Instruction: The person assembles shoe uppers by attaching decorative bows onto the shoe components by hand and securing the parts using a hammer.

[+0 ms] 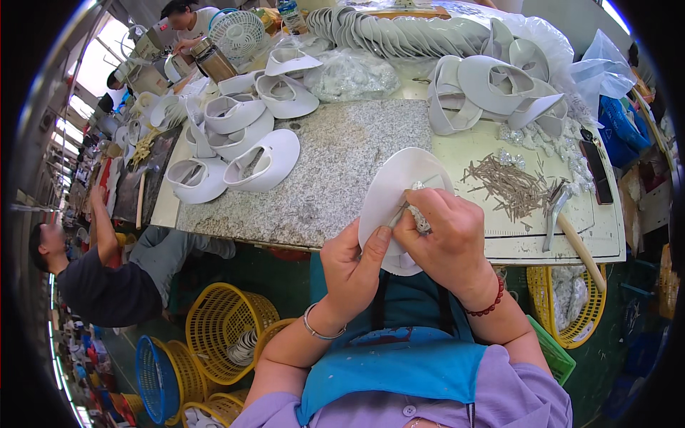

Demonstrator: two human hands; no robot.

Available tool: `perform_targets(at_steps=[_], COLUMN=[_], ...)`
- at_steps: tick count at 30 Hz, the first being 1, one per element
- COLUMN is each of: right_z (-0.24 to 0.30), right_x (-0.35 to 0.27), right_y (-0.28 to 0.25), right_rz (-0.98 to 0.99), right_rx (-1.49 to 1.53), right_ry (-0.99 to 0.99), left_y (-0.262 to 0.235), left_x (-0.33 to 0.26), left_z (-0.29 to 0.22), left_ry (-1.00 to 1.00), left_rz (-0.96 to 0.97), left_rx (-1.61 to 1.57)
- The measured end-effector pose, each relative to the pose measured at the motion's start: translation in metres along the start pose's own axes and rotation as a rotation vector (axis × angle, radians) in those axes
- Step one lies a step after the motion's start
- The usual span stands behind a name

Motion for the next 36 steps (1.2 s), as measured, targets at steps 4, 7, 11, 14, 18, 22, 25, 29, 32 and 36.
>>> perform_targets(at_steps=[4,7,11,14,18,22,25,29,32,36], right_z=[-0.002,-0.003,-0.002,-0.001,0.000,-0.003,-0.007,-0.011,-0.005,-0.004], right_x=[0.001,0.002,0.003,0.002,0.001,0.000,0.003,0.004,0.000,0.000], right_y=[0.000,0.000,-0.001,-0.003,-0.006,-0.006,-0.006,-0.009,-0.009,-0.007], right_rz=[-0.006,-0.004,-0.001,0.030,0.021,0.027,0.050,0.043,0.011,0.008], right_rx=[0.024,0.021,0.000,-0.012,0.031,0.056,0.119,0.108,-0.063,-0.094], right_ry=[0.021,0.026,0.014,0.017,0.001,0.021,0.065,0.091,-0.009,-0.044], left_y=[0.001,0.002,0.009,0.012,0.014,0.016,0.016,0.018,0.018,0.019], left_x=[-0.002,-0.005,0.000,0.006,0.004,0.004,0.009,0.013,0.012,0.006], left_z=[0.001,0.005,-0.007,-0.007,-0.009,-0.012,-0.013,-0.010,-0.012,-0.013], left_ry=[0.063,0.123,0.315,0.552,0.493,0.517,0.517,0.476,0.473,0.468], left_rz=[0.047,0.087,0.202,0.288,0.317,0.341,0.379,0.428,0.391,0.389], left_rx=[0.038,0.087,0.290,0.433,0.394,0.430,0.451,0.409,0.353,0.410])
Point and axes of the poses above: each hand's wrist, its own x-axis towards the middle knuckle, its own y-axis out of the palm, z = x × y, the point moved 5 cm from there along x, towards the middle knuckle, and after that the axes turned 11 degrees about y, right-handed, at the moved point
